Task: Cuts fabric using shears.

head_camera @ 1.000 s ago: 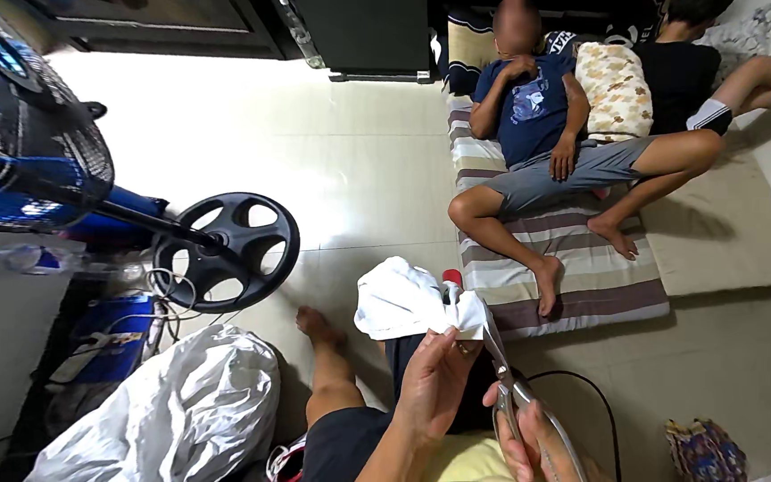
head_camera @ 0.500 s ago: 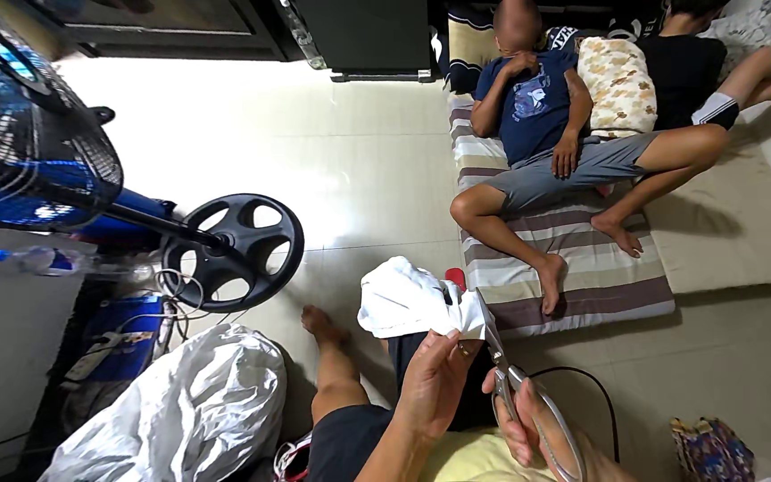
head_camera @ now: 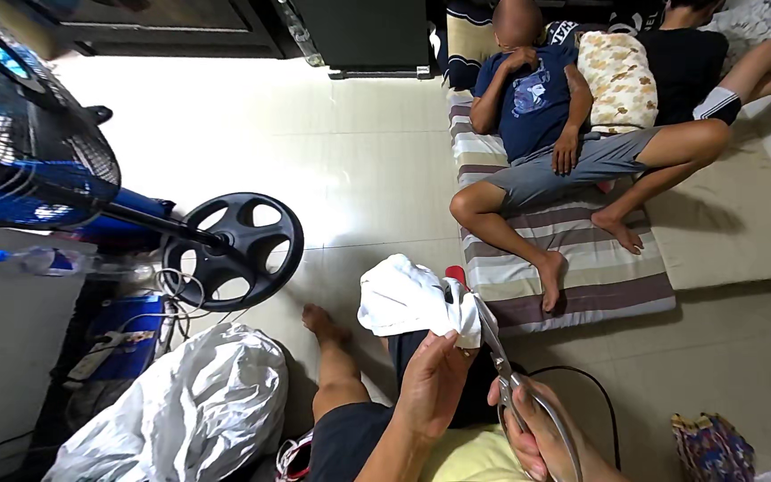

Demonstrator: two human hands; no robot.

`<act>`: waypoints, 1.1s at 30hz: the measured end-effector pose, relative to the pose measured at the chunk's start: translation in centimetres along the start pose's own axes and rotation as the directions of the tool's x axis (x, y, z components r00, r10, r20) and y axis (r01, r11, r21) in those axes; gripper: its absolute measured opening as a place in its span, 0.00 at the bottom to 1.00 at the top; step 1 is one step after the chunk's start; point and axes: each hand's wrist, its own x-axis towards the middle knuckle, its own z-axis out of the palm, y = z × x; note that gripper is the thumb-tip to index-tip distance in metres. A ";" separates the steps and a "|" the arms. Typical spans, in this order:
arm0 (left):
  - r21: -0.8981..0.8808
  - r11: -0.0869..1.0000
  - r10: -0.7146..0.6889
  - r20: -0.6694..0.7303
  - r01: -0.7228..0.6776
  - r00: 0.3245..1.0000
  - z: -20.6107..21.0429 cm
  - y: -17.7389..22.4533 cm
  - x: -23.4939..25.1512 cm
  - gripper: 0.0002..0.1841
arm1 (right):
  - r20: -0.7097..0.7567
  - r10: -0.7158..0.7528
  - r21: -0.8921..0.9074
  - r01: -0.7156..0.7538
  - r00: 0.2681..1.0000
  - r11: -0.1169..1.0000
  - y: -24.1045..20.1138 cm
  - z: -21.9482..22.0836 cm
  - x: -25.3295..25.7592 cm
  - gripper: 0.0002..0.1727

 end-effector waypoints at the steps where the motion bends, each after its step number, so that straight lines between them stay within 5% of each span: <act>1: 0.000 1.000 0.000 -0.002 0.000 1.000 0.0 0.0 0.0 0.12 | -0.004 0.006 0.000 -0.006 1.000 1.000 0.0 0.1 0.0 0.32; 6: 0.087 0.996 -0.004 -0.067 0.010 0.998 -0.1 1.0 -0.8 0.14 | 0.105 0.103 -0.034 -0.100 0.989 0.994 -0.6 -0.5 -0.3 0.35; 10: 0.371 0.923 -0.020 -0.224 0.104 0.974 -1.9 3.0 -4.5 0.16 | 0.351 0.351 -0.355 -0.223 0.868 0.908 -4.3 -5.0 -2.1 0.38; 12: 0.534 0.832 0.004 -0.278 0.151 0.961 -4.7 3.5 -6.0 0.14 | 0.320 0.374 -0.486 -0.188 0.870 0.854 -6.2 -6.6 -2.3 0.33; 15: 0.745 0.665 0.238 -0.280 0.054 0.930 -7.7 3.1 -6.4 0.06 | 0.086 0.167 -0.583 -0.087 0.982 0.808 -6.3 -6.2 1.0 0.19; 17: 0.695 0.714 0.358 -0.253 -0.089 0.899 -7.5 3.1 -5.5 0.07 | -0.072 0.031 -0.623 -0.069 0.997 0.779 -5.1 -5.1 5.6 0.20; 19: 0.484 0.865 0.322 -0.329 -0.134 0.888 -5.5 3.5 -4.4 0.10 | -0.214 0.013 -0.632 -0.148 0.977 0.761 -4.0 -4.4 10.6 0.27; 23: -0.023 0.994 -0.102 -0.551 0.106 0.828 -1.5 5.4 -2.0 0.09 | -0.357 0.231 -0.396 -0.371 0.905 0.840 -1.9 -2.7 17.8 0.32; 27: -0.067 0.965 -0.255 -0.475 0.255 0.842 -0.5 7.1 0.4 0.18 | -0.366 0.263 -0.296 -0.379 0.893 0.877 -1.2 -0.6 20.4 0.22; 29: -0.003 0.977 -0.192 -0.461 0.214 0.867 0.2 8.5 1.6 0.20 | -0.366 0.214 -0.361 -0.350 0.906 0.864 -2.6 0.1 20.7 0.25; 33: 0.454 0.889 0.282 -0.423 -0.068 0.861 2.2 13.6 2.9 0.12 | -0.351 -0.001 -0.365 -0.136 0.936 0.921 -8.9 1.8 20.6 0.29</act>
